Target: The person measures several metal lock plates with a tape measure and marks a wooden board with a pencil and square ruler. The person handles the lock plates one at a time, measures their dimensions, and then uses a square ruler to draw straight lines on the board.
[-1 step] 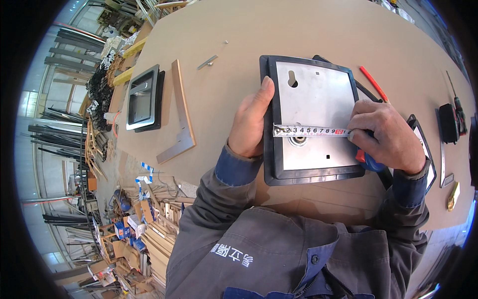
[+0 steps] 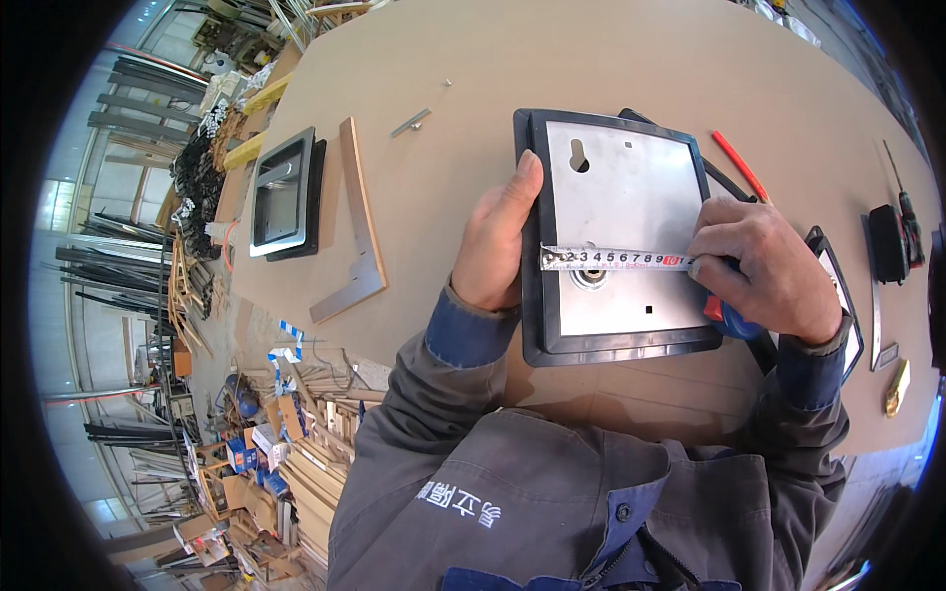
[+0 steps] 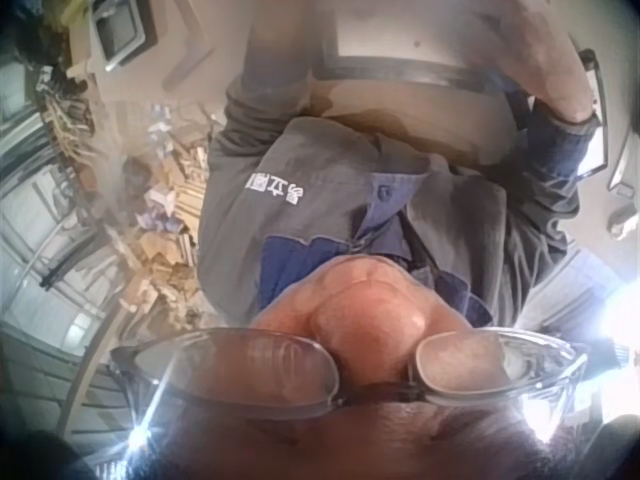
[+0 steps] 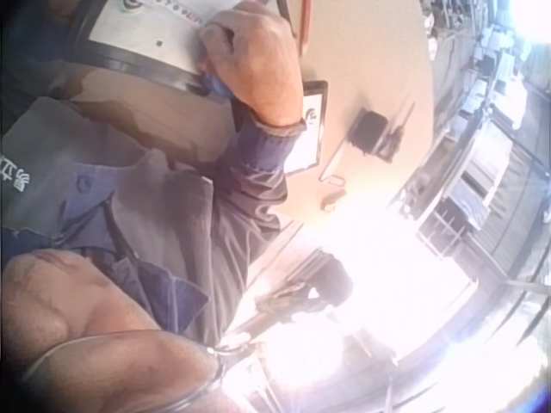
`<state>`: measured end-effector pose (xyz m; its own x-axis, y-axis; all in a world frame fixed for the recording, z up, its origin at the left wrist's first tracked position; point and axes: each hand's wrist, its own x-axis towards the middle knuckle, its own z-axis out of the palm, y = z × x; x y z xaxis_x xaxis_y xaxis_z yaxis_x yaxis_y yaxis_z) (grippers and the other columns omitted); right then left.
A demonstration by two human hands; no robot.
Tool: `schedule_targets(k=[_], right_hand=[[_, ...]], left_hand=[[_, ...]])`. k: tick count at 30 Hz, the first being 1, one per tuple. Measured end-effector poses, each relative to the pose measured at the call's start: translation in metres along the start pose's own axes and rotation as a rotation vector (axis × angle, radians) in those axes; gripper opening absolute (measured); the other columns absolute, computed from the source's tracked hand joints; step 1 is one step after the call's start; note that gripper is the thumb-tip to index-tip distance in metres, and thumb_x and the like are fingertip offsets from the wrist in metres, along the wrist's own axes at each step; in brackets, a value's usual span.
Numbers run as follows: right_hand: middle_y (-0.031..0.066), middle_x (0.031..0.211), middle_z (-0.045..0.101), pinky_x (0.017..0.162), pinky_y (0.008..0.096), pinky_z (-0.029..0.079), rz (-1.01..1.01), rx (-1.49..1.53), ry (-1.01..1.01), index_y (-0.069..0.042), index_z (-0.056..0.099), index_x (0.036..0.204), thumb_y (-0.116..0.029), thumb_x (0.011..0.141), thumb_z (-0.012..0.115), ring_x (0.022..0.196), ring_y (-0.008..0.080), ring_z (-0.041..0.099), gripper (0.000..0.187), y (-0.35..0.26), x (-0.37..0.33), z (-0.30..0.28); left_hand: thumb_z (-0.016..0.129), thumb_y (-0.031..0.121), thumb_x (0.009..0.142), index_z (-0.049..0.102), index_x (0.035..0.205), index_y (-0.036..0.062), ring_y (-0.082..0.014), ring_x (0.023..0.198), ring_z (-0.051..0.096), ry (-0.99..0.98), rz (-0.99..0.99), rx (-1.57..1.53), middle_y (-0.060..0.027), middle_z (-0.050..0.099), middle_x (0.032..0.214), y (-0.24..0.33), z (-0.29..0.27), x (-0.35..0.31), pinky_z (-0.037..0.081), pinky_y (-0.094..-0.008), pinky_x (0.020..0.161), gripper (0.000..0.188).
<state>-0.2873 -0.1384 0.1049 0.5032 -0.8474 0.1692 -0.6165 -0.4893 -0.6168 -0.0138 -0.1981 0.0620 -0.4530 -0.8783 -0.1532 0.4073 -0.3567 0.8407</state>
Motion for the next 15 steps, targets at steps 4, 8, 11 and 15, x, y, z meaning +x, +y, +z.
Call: schedule_targets(k=[4,8,11,15], right_hand=[[0.0176,0.085,0.064,0.072,0.0409,0.053,-0.014,0.025,0.004,0.005,0.075,0.086,-0.004,0.091,0.066,0.074,0.0317,0.063,0.014,0.003,0.001,0.002],[0.0181,0.085,0.064,0.071,0.0409,0.051,-0.038,0.112,0.028,0.007,0.073,0.086,-0.003,0.090,0.065,0.073,0.0318,0.061,0.012,0.001,0.003,-0.002],[0.0162,0.087,0.064,0.068,0.0369,0.049,0.013,0.145,0.118,0.009,0.070,0.086,-0.002,0.084,0.064,0.075,0.0258,0.061,0.012,0.000,0.000,-0.007],[0.0162,0.080,0.060,0.067,0.0357,0.047,0.069,0.155,0.219,0.009,0.066,0.086,-0.005,0.084,0.063,0.072,0.0251,0.058,0.015,-0.008,-0.004,-0.025]], left_hand=[[0.050,0.051,0.112,0.056,0.141,-0.0094,-0.0253,0.107,0.075,-0.009,-0.016,-0.016,-0.0209,0.071,0.126,0.000,-0.003,0.000,0.062,-0.0361,0.091,0.067],[0.050,0.051,0.112,0.054,0.142,-0.0086,-0.0261,0.108,0.075,-0.012,-0.019,-0.014,-0.0212,0.071,0.127,0.000,-0.002,0.000,0.063,-0.0366,0.091,0.067],[0.048,0.051,0.113,0.052,0.144,-0.0075,-0.0273,0.110,0.075,-0.037,-0.002,-0.035,-0.0223,0.071,0.129,0.003,-0.002,-0.001,0.064,-0.0381,0.092,0.066],[0.044,0.051,0.114,0.049,0.147,-0.0067,-0.0280,0.113,0.074,-0.052,0.024,-0.142,-0.0220,0.068,0.134,0.003,-0.014,-0.001,0.063,-0.0383,0.094,0.067]])
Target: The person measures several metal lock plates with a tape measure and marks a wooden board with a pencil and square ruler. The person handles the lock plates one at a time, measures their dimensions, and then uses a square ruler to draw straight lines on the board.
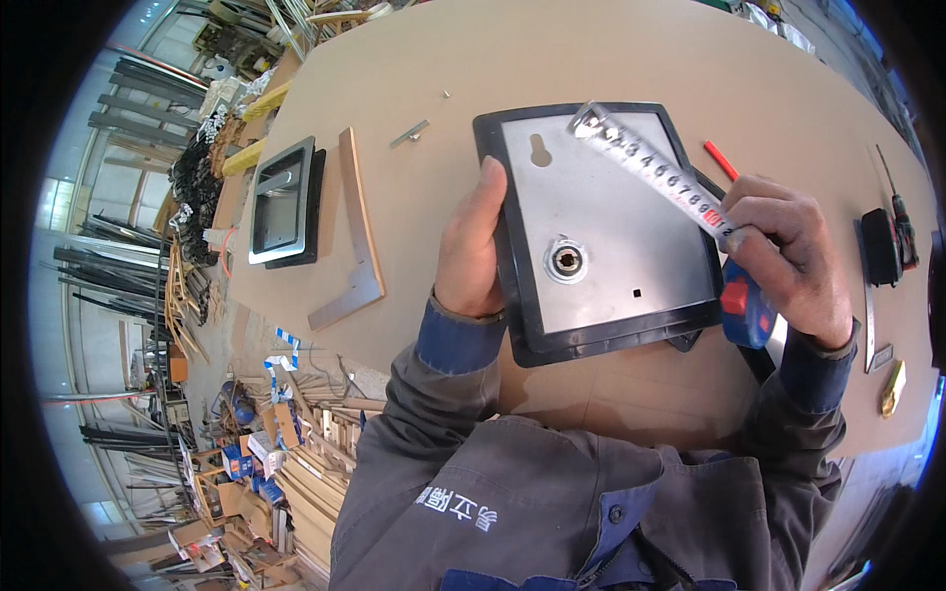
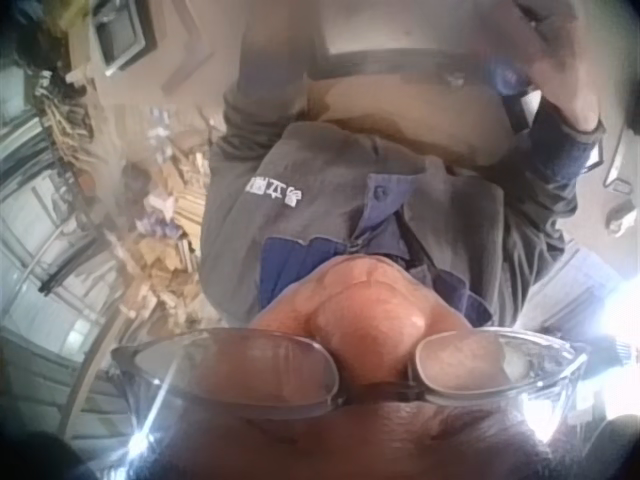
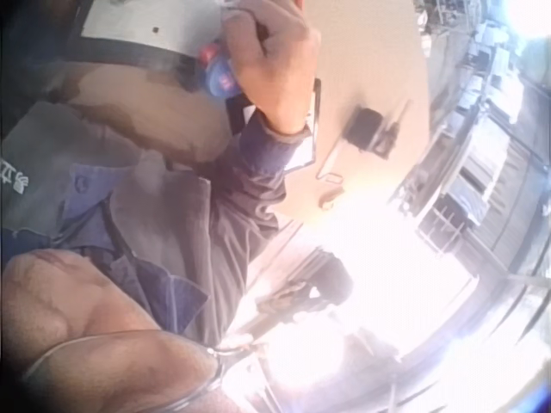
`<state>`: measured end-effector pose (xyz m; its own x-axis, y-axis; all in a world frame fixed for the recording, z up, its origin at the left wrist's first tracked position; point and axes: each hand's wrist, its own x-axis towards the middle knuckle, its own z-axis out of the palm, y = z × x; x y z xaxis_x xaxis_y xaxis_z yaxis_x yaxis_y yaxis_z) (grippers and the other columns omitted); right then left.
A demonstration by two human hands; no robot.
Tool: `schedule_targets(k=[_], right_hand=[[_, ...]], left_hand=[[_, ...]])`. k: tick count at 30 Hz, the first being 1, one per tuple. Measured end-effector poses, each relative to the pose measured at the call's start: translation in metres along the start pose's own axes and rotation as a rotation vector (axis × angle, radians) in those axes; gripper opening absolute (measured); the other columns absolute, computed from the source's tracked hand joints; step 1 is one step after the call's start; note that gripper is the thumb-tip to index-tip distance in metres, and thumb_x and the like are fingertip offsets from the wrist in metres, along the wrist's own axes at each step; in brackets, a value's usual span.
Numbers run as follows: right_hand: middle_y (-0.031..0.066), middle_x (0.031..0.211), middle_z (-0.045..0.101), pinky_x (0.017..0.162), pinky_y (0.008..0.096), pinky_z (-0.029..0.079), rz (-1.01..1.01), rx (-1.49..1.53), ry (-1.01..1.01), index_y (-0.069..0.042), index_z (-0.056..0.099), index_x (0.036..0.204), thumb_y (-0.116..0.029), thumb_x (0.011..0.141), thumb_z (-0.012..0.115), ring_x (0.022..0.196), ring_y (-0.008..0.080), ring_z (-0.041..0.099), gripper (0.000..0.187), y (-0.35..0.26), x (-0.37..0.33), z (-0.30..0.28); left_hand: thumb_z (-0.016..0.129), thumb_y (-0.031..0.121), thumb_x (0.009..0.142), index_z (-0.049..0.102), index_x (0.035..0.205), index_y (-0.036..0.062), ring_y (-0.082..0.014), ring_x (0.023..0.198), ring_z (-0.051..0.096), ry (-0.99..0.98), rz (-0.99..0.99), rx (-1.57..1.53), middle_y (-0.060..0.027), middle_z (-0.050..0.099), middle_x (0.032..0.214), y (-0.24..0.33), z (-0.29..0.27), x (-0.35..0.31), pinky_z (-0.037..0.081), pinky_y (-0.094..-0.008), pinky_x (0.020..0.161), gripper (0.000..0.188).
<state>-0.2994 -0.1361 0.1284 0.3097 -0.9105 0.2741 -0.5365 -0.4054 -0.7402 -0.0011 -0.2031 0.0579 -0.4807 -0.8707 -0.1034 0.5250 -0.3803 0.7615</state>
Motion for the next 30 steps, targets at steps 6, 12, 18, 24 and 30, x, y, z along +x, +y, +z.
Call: schedule_targets(k=[6,12,18,24,30], right_hand=[[0.0163,0.082,0.063,0.067,0.0358,0.047,0.104,0.007,0.032,0.009,0.066,0.086,-0.005,0.083,0.065,0.073,0.0252,0.061,0.015,-0.010,-0.004,-0.011],[0.0166,0.079,0.060,0.065,0.0400,0.047,0.032,-0.142,0.003,0.007,0.071,0.087,-0.005,0.085,0.065,0.071,0.0286,0.059,0.013,-0.003,-0.006,-0.010],[0.0172,0.086,0.063,0.069,0.0386,0.050,0.068,-0.152,-0.062,0.008,0.069,0.087,-0.002,0.083,0.063,0.075,0.0302,0.061,0.013,0.005,-0.002,-0.002],[0.0170,0.085,0.063,0.069,0.0396,0.051,0.037,-0.166,-0.055,0.007,0.070,0.085,-0.003,0.083,0.063,0.075,0.0303,0.061,0.013,0.013,-0.001,0.004],[0.0171,0.084,0.063,0.068,0.0399,0.050,0.040,-0.146,-0.071,0.007,0.071,0.085,-0.003,0.083,0.063,0.073,0.0299,0.060,0.013,0.017,0.000,0.004]], left_hand=[[0.045,0.052,0.114,0.048,0.150,-0.0047,-0.0265,0.121,0.069,0.110,0.291,0.147,-0.0180,0.065,0.140,0.005,-0.007,-0.003,0.058,-0.0408,0.101,0.067],[0.062,0.030,0.110,0.056,0.137,-0.0053,-0.0152,0.110,0.065,0.208,0.618,0.196,-0.0105,0.067,0.125,-0.003,0.003,-0.010,0.053,-0.0340,0.097,0.045],[0.063,0.026,0.109,0.057,0.134,-0.0041,-0.0135,0.108,0.064,0.225,0.609,0.135,-0.0083,0.066,0.122,0.000,0.004,-0.008,0.053,-0.0332,0.094,0.039],[0.055,0.028,0.113,0.045,0.152,-0.0039,-0.0226,0.125,0.064,0.183,0.617,0.199,-0.0142,0.063,0.141,-0.005,-0.007,-0.011,0.053,-0.0409,0.107,0.051],[0.062,0.026,0.110,0.055,0.138,-0.0040,-0.0140,0.111,0.063,0.220,0.622,0.168,-0.0082,0.065,0.125,-0.004,0.004,-0.009,0.052,-0.0342,0.097,0.042]])
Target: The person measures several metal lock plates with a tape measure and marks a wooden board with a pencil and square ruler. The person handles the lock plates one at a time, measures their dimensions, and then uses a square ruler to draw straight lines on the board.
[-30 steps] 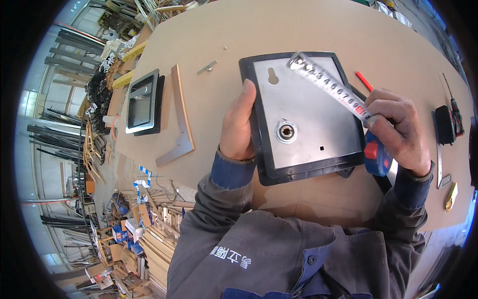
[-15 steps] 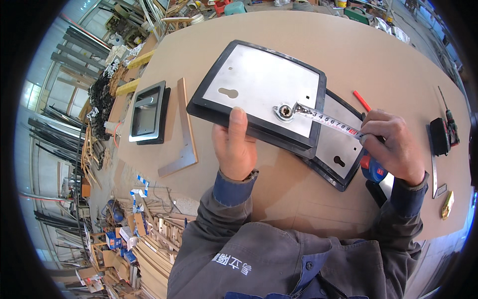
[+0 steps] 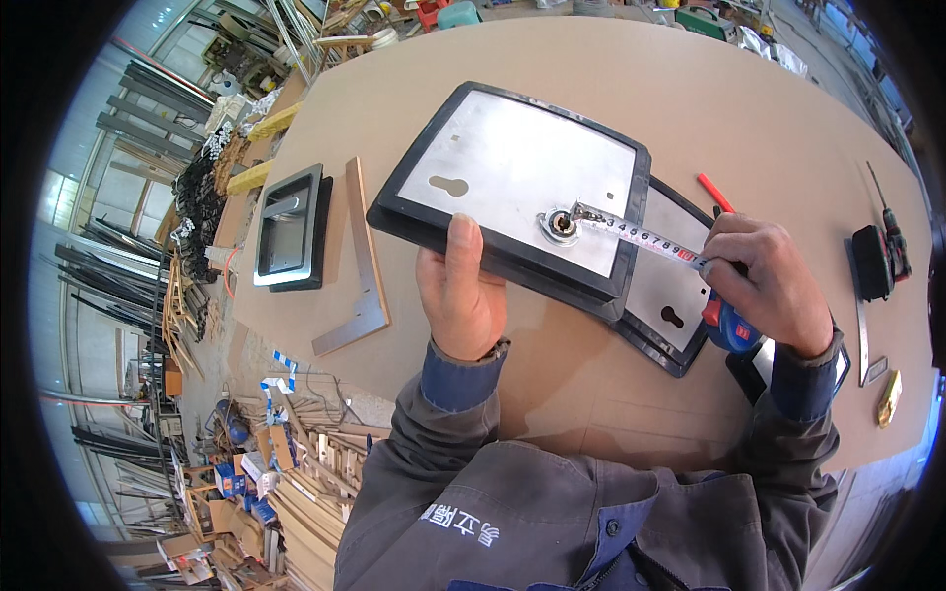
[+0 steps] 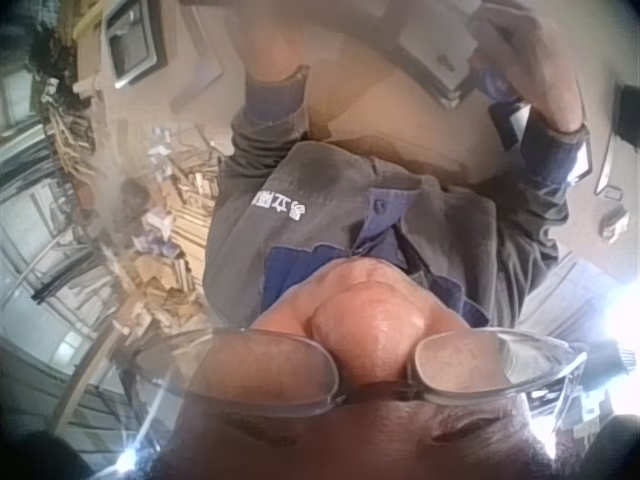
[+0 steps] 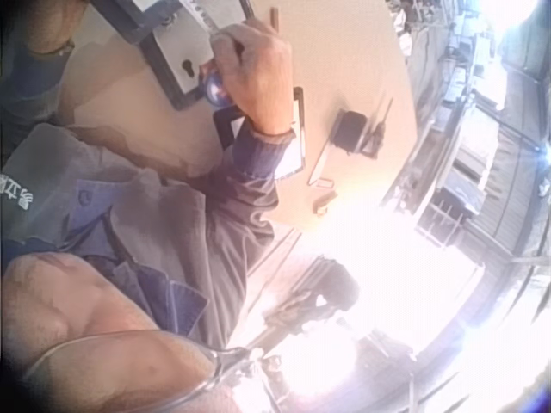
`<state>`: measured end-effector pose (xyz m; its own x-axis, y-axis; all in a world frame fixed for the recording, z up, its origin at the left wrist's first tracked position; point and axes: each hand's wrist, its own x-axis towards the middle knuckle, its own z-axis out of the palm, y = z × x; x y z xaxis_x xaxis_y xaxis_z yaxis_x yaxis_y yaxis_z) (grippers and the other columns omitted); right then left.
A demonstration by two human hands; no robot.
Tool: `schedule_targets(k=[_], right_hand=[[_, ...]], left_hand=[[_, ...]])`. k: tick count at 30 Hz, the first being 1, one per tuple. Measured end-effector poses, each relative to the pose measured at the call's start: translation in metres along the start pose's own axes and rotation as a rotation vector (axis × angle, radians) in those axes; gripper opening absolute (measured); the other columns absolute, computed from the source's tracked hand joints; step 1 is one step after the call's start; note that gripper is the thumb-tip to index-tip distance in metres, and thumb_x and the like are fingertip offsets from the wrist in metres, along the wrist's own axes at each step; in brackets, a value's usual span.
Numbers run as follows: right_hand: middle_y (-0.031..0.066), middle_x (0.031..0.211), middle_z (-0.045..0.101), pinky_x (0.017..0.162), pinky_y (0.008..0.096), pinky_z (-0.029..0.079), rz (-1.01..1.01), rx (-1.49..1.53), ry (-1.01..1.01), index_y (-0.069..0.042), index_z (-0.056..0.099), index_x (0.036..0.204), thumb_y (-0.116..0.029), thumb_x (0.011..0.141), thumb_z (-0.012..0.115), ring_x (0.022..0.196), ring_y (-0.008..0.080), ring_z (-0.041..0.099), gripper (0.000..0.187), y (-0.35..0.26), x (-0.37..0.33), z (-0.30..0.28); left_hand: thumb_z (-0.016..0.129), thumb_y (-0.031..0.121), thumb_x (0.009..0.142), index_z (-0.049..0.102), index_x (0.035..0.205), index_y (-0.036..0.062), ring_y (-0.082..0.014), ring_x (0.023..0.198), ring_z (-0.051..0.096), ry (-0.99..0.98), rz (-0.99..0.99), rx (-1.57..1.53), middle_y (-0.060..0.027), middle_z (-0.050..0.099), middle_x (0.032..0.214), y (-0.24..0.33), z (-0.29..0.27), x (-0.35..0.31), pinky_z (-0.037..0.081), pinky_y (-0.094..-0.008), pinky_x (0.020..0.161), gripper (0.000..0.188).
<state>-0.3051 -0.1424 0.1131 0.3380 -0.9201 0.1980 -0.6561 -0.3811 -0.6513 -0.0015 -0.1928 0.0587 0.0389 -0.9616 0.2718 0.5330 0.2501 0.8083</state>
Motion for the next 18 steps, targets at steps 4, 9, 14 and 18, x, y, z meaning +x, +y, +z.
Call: schedule_targets(k=[4,9,14,18], right_hand=[[0.0171,0.083,0.062,0.068,0.0396,0.050,0.012,0.009,0.003,0.007,0.071,0.086,-0.004,0.084,0.064,0.073,0.0295,0.060,0.013,0.001,0.000,0.002],[0.0167,0.083,0.062,0.068,0.0392,0.050,-0.007,0.020,-0.019,0.007,0.070,0.085,-0.004,0.085,0.064,0.073,0.0289,0.060,0.012,0.001,0.002,0.002],[0.0165,0.083,0.062,0.068,0.0390,0.050,0.004,0.017,-0.015,0.007,0.069,0.085,-0.004,0.086,0.064,0.072,0.0293,0.059,0.012,0.002,0.002,0.004],[0.0165,0.084,0.062,0.068,0.0383,0.050,0.027,0.031,-0.016,0.007,0.070,0.085,-0.004,0.087,0.064,0.072,0.0290,0.060,0.013,0.002,0.003,0.007]], left_hand=[[0.061,0.025,0.110,0.053,0.140,-0.0045,-0.0143,0.114,0.062,-0.017,-0.021,-0.009,-0.0090,0.065,0.128,0.000,-0.003,0.000,0.052,-0.0345,0.099,0.043],[0.061,0.025,0.110,0.054,0.139,-0.0045,-0.0137,0.114,0.063,0.001,-0.019,-0.009,-0.0092,0.065,0.128,0.000,0.001,0.000,0.052,-0.0338,0.098,0.042],[0.057,0.029,0.112,0.048,0.148,-0.0038,-0.0198,0.122,0.064,-0.037,-0.027,0.029,-0.0133,0.063,0.138,-0.005,-0.013,0.002,0.054,-0.0381,0.103,0.050],[0.055,0.031,0.112,0.044,0.154,-0.0035,-0.0235,0.127,0.064,-0.025,-0.012,0.069,-0.0152,0.061,0.145,-0.007,-0.013,0.003,0.054,-0.0409,0.106,0.055]])
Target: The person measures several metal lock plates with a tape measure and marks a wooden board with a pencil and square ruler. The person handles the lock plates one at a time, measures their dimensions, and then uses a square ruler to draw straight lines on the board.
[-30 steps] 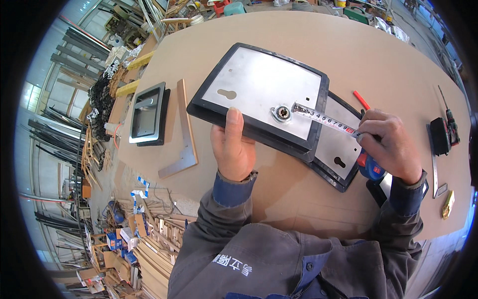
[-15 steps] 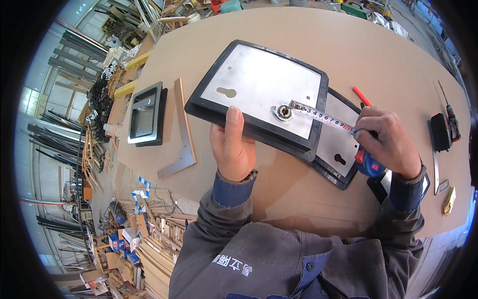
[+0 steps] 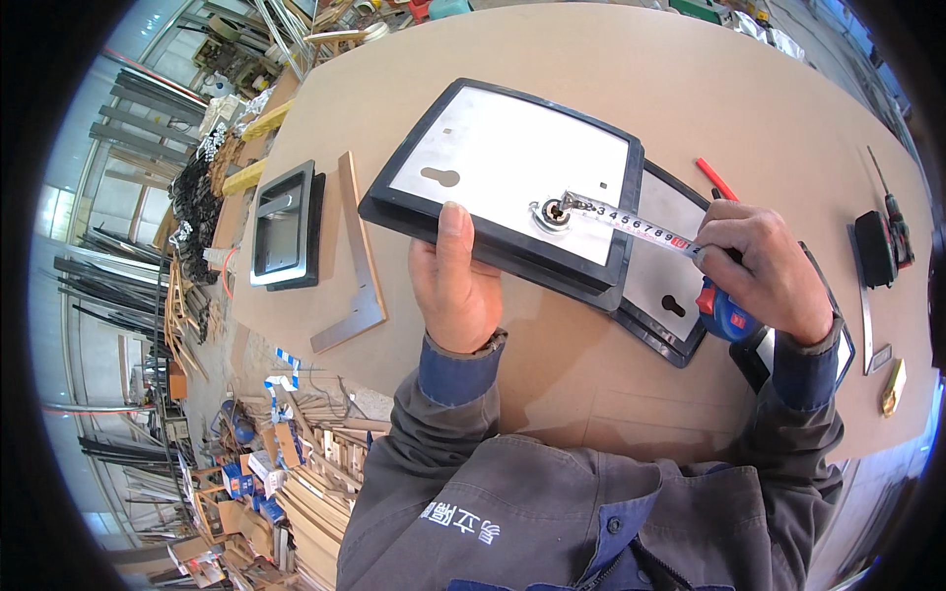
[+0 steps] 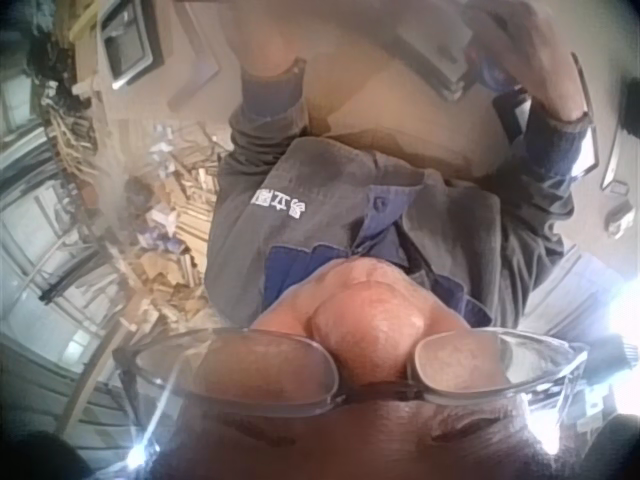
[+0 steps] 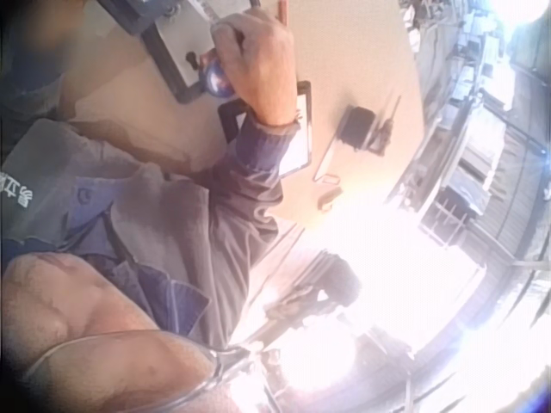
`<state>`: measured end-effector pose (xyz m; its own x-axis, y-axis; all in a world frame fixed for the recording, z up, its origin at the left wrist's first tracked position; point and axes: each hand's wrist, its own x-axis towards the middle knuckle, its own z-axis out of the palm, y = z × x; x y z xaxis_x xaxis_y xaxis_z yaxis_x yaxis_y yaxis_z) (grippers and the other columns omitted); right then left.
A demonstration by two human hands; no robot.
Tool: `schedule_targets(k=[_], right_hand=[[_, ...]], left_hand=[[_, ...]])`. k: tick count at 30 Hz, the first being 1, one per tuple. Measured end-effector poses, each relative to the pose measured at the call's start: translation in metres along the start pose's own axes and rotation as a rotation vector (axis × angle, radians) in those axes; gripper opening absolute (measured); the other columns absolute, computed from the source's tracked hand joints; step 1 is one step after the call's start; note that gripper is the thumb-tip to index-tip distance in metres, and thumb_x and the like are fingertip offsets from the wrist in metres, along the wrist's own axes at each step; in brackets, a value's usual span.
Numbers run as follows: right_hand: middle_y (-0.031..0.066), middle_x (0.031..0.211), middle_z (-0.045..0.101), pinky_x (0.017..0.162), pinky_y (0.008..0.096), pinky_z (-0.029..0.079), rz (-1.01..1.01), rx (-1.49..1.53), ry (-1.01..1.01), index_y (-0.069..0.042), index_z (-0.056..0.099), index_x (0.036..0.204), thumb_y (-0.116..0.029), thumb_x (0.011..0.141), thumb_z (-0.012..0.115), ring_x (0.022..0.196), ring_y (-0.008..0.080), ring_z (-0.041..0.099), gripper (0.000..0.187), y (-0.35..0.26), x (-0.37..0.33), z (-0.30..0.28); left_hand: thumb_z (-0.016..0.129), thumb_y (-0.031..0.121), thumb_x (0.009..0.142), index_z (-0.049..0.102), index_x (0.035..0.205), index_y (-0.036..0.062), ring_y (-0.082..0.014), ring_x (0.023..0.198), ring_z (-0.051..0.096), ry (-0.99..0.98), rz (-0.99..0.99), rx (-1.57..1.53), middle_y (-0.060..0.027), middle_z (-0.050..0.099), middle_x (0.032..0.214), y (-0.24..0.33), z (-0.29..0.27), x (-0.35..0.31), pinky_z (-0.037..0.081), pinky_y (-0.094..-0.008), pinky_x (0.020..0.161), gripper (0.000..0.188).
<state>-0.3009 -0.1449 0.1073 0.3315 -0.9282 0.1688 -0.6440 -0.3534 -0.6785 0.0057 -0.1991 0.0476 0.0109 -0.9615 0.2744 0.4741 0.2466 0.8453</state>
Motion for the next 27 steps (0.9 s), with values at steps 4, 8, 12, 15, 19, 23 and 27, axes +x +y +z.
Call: schedule_targets(k=[4,8,12,15,19,23,27], right_hand=[[0.0167,0.084,0.063,0.069,0.0377,0.051,-0.002,0.004,0.016,0.007,0.070,0.085,-0.004,0.088,0.064,0.072,0.0281,0.060,0.013,0.002,0.000,0.003],[0.0166,0.084,0.063,0.069,0.0373,0.051,-0.027,-0.017,0.007,0.007,0.070,0.084,-0.004,0.088,0.064,0.072,0.0274,0.060,0.013,0.005,0.000,0.003],[0.0162,0.084,0.063,0.069,0.0370,0.051,-0.035,-0.016,-0.004,0.007,0.070,0.085,-0.004,0.089,0.065,0.071,0.0269,0.059,0.013,0.003,0.001,0.003],[0.0163,0.083,0.062,0.069,0.0367,0.051,-0.041,-0.033,0.002,0.007,0.070,0.085,-0.004,0.089,0.065,0.070,0.0263,0.059,0.013,0.005,0.001,0.003],[0.0159,0.082,0.062,0.068,0.0363,0.051,-0.057,-0.032,0.012,0.006,0.071,0.085,-0.004,0.088,0.065,0.069,0.0253,0.058,0.012,0.007,0.001,0.005],[0.0150,0.082,0.063,0.067,0.0357,0.051,-0.077,-0.027,0.013,0.006,0.072,0.086,-0.003,0.088,0.066,0.068,0.0248,0.059,0.012,0.011,0.001,0.007],[0.0144,0.083,0.064,0.066,0.0356,0.052,-0.073,-0.020,0.005,0.007,0.073,0.086,-0.002,0.087,0.066,0.067,0.0247,0.060,0.011,0.007,0.002,0.008]], left_hand=[[0.056,0.032,0.111,0.043,0.154,-0.0038,-0.0245,0.129,0.063,-0.048,0.001,0.015,-0.0149,0.060,0.146,0.000,-0.002,0.000,0.053,-0.0418,0.107,0.057],[0.057,0.033,0.111,0.043,0.155,-0.0036,-0.0254,0.130,0.063,-0.036,-0.020,0.015,-0.0150,0.060,0.146,0.003,0.001,0.000,0.053,-0.0428,0.108,0.059],[0.058,0.032,0.110,0.043,0.155,-0.0031,-0.0265,0.131,0.061,-0.014,-0.031,0.019,-0.0158,0.059,0.147,0.002,0.000,0.000,0.052,-0.0442,0.110,0.059],[0.057,0.033,0.111,0.041,0.156,-0.0031,-0.0271,0.133,0.061,-0.018,-0.024,0.028,-0.0163,0.059,0.148,0.003,0.004,0.000,0.051,-0.0451,0.111,0.060],[0.057,0.031,0.111,0.045,0.152,-0.0029,-0.0236,0.127,0.063,-0.001,-0.033,-0.008,-0.0141,0.061,0.142,0.003,0.005,0.001,0.052,-0.0421,0.106,0.055],[0.060,0.027,0.111,0.053,0.142,-0.0023,-0.0162,0.115,0.067,0.041,-0.029,-0.060,-0.0102,0.066,0.130,0.003,0.009,0.001,0.057,-0.0349,0.096,0.044],[0.060,0.027,0.110,0.053,0.142,-0.0021,-0.0160,0.116,0.066,0.032,-0.033,-0.060,-0.0100,0.066,0.131,0.003,0.009,0.001,0.057,-0.0348,0.097,0.044]])
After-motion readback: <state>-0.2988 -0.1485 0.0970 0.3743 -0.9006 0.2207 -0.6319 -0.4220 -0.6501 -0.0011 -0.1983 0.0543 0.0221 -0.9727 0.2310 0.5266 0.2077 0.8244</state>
